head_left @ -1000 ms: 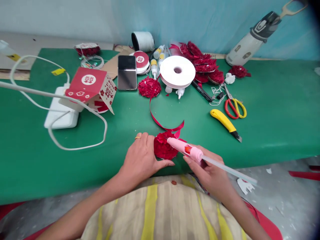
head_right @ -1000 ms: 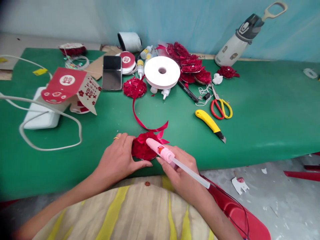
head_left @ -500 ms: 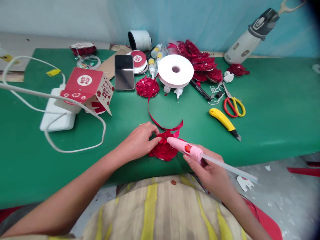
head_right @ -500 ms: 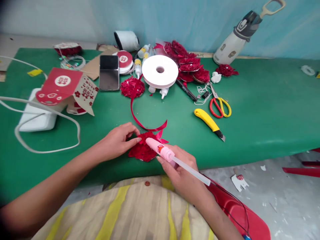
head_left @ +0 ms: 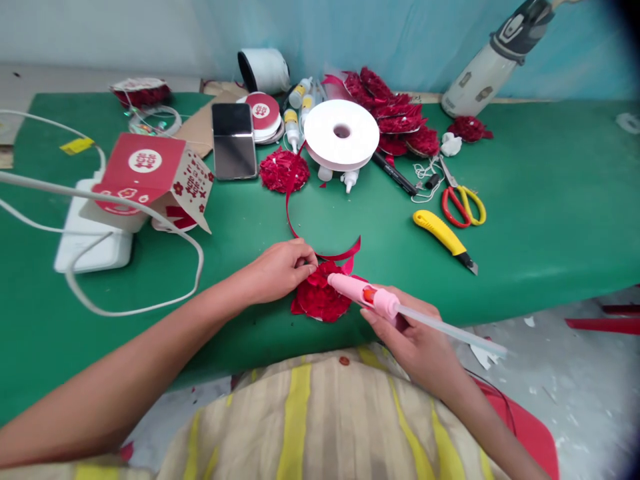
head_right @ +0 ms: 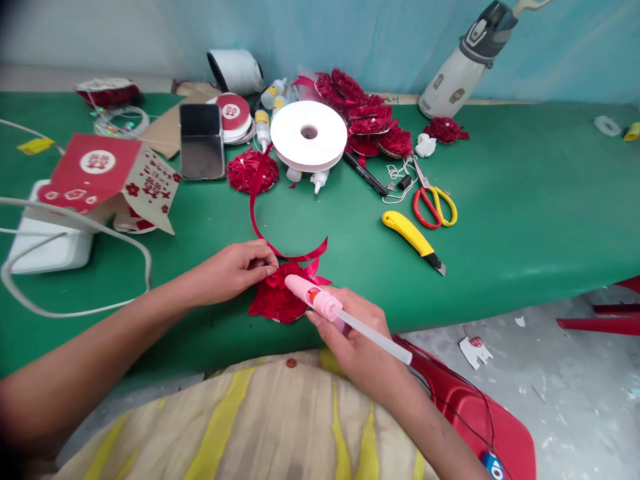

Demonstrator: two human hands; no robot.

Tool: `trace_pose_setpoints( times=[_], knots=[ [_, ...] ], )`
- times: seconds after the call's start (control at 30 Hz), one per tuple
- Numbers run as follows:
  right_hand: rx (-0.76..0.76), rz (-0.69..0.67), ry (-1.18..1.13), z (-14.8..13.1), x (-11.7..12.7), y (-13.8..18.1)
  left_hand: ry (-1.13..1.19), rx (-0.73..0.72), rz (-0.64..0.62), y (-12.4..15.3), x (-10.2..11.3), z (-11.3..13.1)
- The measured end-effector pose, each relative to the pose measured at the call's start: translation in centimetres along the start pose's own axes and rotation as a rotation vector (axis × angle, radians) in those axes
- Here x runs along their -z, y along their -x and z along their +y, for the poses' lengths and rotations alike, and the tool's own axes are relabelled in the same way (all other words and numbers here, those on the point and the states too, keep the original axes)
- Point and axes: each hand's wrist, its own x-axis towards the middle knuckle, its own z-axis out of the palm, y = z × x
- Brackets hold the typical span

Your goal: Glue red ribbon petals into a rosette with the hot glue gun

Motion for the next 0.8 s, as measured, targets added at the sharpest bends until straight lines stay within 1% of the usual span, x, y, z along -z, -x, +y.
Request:
trace_pose_setpoints(
  times=[0.13,0.27,0.37,0.5,0.67,0.8],
  knots=[
    [0.013,0.007,0.007,0.0,0.0,0.2,-0.063,-0.053,-0.057,-0.5,0.4,-0.1],
    [0.024,0.023,0.029,-0.2,0.1,0.3,-0.122,-0.091,-0.073,-0.5,0.3,-0.5],
    [0.036,0.036,0.032,-0.4,0.1,0.1,-0.132,-0.09,-0.051,-0.2,0.1,-0.7],
    [0.027,0.001,0.042,-0.4,-0.1,-0.4,-0.151,-0.051,-0.019,0.0,-0.2,-0.6],
    [0.009,-0.018,0.011,-0.5,-0.2,-0.5,-0.135,0.002,0.062,0.2,-0.6,-0.4],
    [-0.006,-0.038,0.02,-0.6,0.0,-0.2,-0.144,-0.009,0.095,0.3,-1.0,-0.6]
  ],
)
